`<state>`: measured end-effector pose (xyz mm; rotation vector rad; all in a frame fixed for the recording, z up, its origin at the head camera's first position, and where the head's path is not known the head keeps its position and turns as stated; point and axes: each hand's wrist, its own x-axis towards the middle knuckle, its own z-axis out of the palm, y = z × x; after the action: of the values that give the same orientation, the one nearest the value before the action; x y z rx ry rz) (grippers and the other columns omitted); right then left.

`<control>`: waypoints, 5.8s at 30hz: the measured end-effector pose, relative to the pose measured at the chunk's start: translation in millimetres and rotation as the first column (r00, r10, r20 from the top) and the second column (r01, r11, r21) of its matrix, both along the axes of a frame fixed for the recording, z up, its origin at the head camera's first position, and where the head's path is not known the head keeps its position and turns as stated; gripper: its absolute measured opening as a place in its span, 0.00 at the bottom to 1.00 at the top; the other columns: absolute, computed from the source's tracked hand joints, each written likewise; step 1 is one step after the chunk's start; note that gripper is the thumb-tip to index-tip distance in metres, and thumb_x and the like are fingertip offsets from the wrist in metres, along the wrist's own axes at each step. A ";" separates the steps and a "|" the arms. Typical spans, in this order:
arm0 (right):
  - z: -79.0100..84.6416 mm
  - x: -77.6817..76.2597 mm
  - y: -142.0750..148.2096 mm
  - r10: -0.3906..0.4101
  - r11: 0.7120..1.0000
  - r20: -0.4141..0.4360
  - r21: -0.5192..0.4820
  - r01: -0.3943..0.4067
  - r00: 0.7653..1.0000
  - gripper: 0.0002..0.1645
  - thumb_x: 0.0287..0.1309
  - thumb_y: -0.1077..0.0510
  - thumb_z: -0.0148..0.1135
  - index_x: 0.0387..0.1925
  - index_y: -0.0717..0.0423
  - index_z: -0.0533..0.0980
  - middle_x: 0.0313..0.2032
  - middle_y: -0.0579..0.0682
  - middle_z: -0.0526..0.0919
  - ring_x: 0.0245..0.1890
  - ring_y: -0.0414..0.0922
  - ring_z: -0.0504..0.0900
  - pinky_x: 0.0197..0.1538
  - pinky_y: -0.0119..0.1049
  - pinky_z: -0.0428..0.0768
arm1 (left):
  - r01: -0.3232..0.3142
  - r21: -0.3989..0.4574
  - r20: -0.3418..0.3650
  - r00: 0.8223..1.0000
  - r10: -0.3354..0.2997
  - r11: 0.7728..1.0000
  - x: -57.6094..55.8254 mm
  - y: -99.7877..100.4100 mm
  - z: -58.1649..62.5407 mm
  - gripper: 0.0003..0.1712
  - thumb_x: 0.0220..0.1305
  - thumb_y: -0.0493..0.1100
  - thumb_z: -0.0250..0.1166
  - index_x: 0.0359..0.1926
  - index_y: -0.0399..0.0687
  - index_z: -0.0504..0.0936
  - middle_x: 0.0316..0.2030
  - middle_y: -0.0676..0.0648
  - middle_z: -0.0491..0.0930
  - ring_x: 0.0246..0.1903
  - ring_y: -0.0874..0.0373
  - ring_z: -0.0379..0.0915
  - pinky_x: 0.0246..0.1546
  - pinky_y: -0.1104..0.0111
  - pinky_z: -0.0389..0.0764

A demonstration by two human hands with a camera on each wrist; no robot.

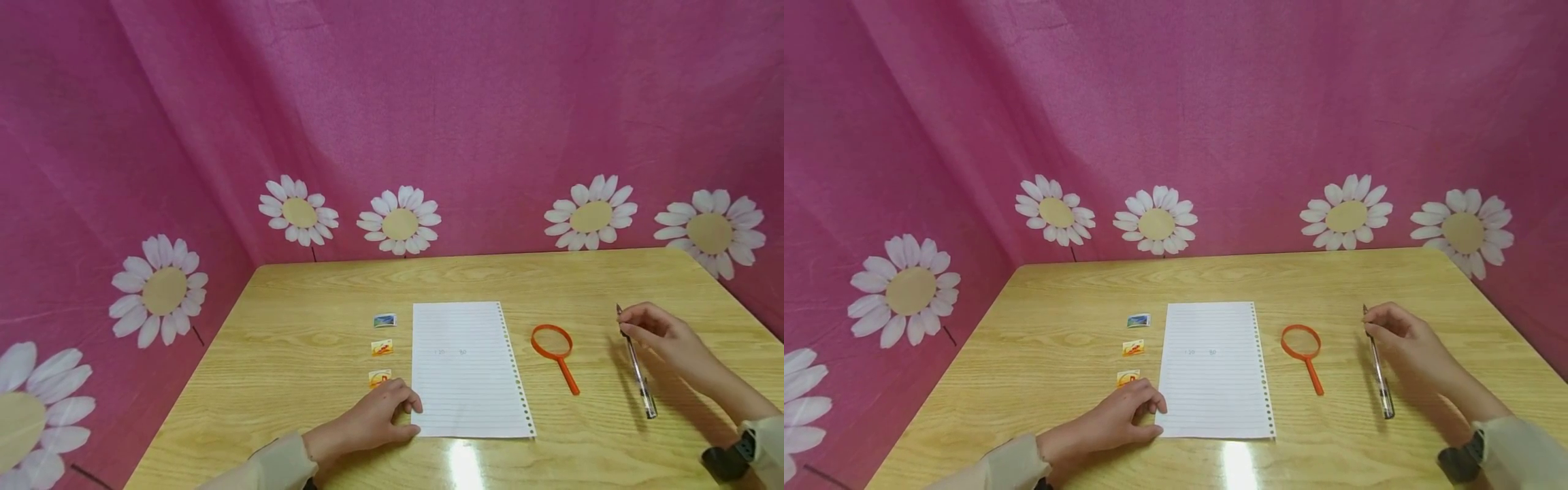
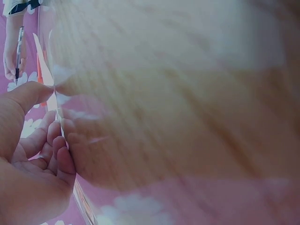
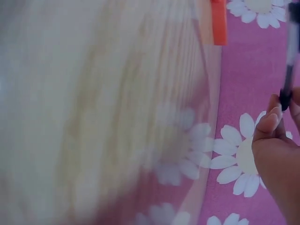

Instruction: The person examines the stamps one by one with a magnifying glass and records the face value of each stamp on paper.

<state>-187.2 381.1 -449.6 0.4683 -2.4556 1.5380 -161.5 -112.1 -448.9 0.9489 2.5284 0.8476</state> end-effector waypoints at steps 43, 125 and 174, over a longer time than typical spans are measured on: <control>-21.5 -39.9 -25.0 0.256 0.808 -0.413 0.587 0.040 0.874 0.17 0.48 0.68 0.71 0.33 0.49 0.73 0.26 0.35 0.67 0.27 0.26 0.59 0.28 0.23 0.59 | 0.001 0.036 -0.078 0.997 0.002 0.999 -1.4 -1.6 -0.9 0.08 0.61 0.43 0.69 0.40 0.50 0.79 0.34 0.55 0.72 0.37 0.70 0.65 0.43 0.79 0.69; 5.5 13.3 -90.7 -0.118 0.840 0.218 0.542 -0.020 0.969 0.09 0.54 0.62 0.68 0.27 0.60 0.74 0.24 0.46 0.77 0.22 0.34 0.67 0.25 0.28 0.68 | -0.393 -0.001 -0.209 0.899 0.384 0.919 -131.6 -20.4 -0.2 0.05 0.63 0.35 0.65 0.39 0.38 0.79 0.32 0.45 0.71 0.33 0.57 0.63 0.38 0.65 0.68; 18.4 -11.0 -114.1 -0.041 0.845 -0.090 0.528 0.082 0.995 0.14 0.45 0.68 0.71 0.27 0.56 0.72 0.20 0.43 0.69 0.22 0.30 0.61 0.25 0.27 0.63 | -0.358 0.012 -0.212 0.912 0.352 0.934 -130.7 -25.0 1.1 0.06 0.64 0.35 0.63 0.40 0.36 0.79 0.32 0.45 0.70 0.34 0.56 0.61 0.40 0.65 0.65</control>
<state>-198.2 267.0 -431.3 0.5129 -2.7853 0.7708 -292.2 -137.1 -447.8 0.6027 2.9471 0.8443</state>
